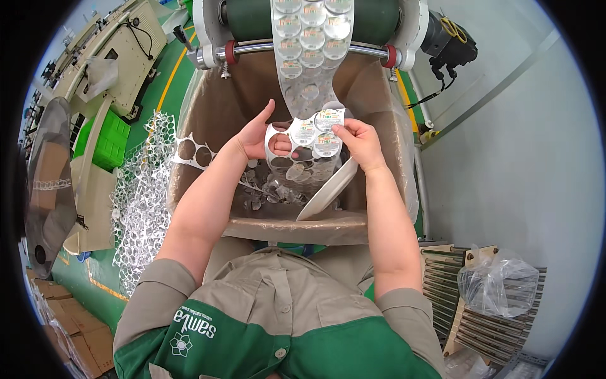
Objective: Collecting and clearing plastic waste material from a manufacturing machine into a large bin.
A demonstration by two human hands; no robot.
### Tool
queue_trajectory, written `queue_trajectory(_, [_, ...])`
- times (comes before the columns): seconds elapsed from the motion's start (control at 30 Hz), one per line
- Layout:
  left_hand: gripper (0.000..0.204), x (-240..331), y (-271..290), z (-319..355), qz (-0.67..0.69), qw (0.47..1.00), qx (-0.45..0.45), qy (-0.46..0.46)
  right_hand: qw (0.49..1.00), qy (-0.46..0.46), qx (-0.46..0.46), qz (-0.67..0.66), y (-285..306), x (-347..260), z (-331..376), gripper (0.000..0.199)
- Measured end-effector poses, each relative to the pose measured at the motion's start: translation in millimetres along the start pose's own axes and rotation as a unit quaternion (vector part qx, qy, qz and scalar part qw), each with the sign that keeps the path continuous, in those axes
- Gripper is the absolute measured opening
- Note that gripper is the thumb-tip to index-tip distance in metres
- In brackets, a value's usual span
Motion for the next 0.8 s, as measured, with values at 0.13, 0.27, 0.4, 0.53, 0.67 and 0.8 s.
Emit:
queue_trajectory(0.13, [0.07,3.3,-9.7,2.6,0.006,0.998,-0.061,-0.015,0.997,-0.031,0.053,0.055,7.3,2.0,-0.2,0.018])
queue_trajectory(0.27, [0.055,19.4,-18.9,8.5,0.036,0.987,-0.138,-0.077,0.998,-0.005,0.037,0.05,3.6,2.2,-3.5,0.019])
queue_trajectory(0.4, [0.053,19.8,-26.3,10.2,0.003,0.99,-0.111,-0.088,0.996,-0.007,0.063,0.067,3.6,-1.8,-0.1,0.02])
queue_trajectory(0.53, [0.053,21.7,-32.5,12.0,-0.025,0.991,-0.079,-0.104,0.999,-0.011,0.04,0.032,4.7,1.3,-1.6,0.02])
queue_trajectory(0.67, [0.054,22.1,-36.5,12.4,0.024,0.979,-0.181,-0.091,0.997,-0.024,0.051,0.06,5.7,2.4,-3.4,0.02])
queue_trajectory(0.8, [0.053,21.1,-34.6,9.4,-0.016,0.993,-0.06,-0.101,0.997,-0.016,0.058,0.05,9.7,3.2,-0.7,0.019])
Point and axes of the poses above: each hand's wrist, its own z-axis away from the middle knuckle, its own y-axis out of the back of the hand, x = y × z, the point moved 8 cm from there along -z, towards the middle knuckle, and after that the axes turned 13 degrees about -y, right-handed, at the moved point
